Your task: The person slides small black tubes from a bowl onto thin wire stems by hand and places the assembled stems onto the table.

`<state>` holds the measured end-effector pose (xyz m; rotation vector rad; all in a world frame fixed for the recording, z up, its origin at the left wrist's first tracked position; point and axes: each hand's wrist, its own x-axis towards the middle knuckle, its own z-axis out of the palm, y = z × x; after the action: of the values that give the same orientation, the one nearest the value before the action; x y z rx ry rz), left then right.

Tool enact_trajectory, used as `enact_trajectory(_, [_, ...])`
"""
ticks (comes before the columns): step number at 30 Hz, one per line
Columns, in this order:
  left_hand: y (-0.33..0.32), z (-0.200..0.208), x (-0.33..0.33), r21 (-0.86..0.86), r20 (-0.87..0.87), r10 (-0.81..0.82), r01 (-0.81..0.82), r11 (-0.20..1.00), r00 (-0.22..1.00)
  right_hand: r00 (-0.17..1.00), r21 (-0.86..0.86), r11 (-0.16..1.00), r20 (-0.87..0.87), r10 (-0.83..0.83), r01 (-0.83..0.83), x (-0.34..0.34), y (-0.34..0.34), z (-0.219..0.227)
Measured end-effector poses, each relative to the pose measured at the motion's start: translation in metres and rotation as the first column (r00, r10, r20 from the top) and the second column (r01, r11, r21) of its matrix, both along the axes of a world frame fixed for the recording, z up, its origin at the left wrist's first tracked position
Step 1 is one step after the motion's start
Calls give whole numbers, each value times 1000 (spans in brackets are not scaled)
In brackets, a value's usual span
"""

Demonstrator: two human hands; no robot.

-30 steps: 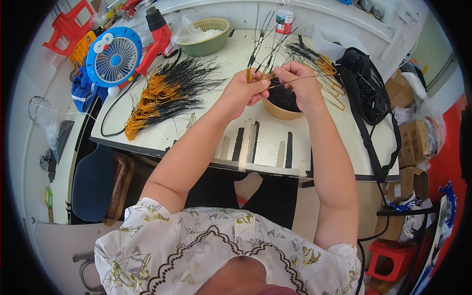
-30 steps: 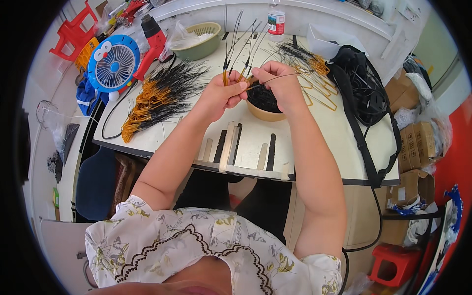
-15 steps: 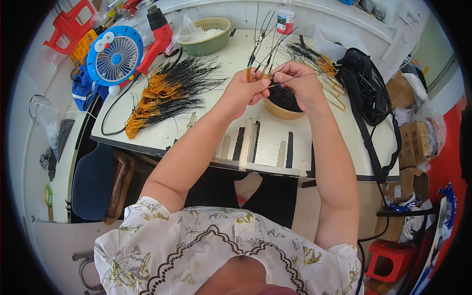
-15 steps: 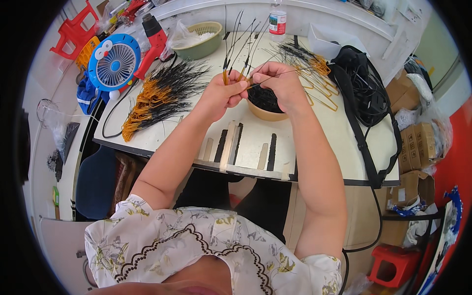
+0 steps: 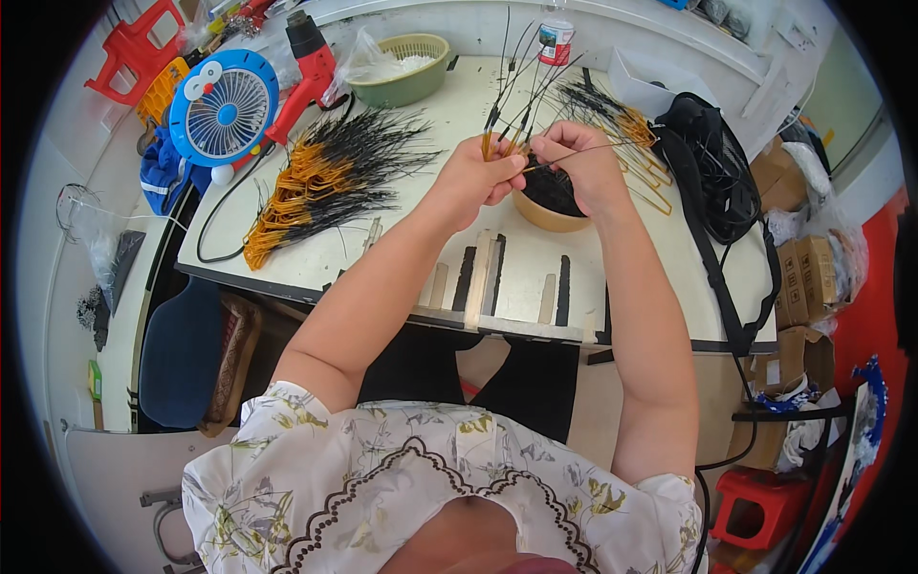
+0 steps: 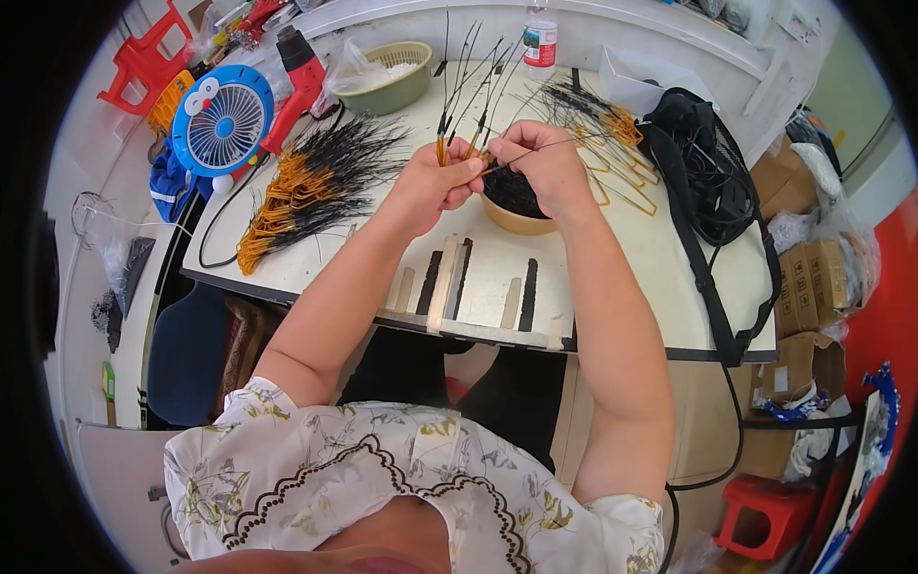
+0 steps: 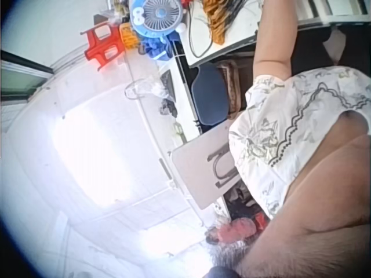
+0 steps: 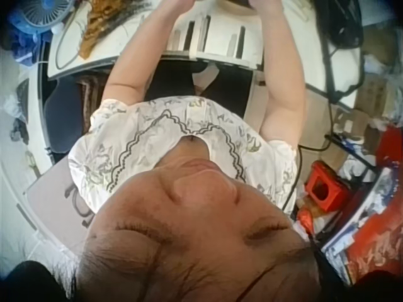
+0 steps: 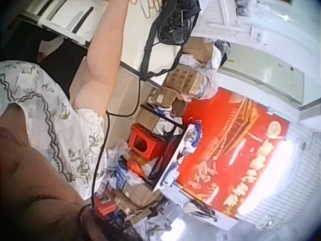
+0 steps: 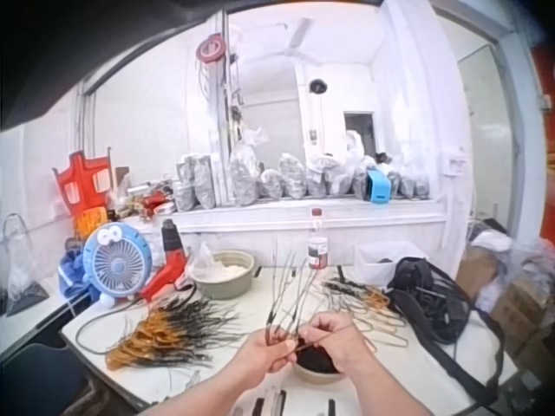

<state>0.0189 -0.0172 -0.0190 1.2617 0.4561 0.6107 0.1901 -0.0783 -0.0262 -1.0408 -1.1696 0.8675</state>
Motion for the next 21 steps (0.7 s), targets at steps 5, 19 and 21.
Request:
enact_trajectory(5, [2,-2,-1,-12,22,12,-12,1000,1000,999,25,999,-12,37,-36,-6,0,2])
enact_trajectory(19, [4,0,-2,18,18,-36,35,999,999,992,-27,999,-122,15,-19,1,-7,14])
enact_trajectory(21, [-1,2,1,19,-2,-26,26,999,1000,992,-31,999,-125,-21,18,0,-6,12])
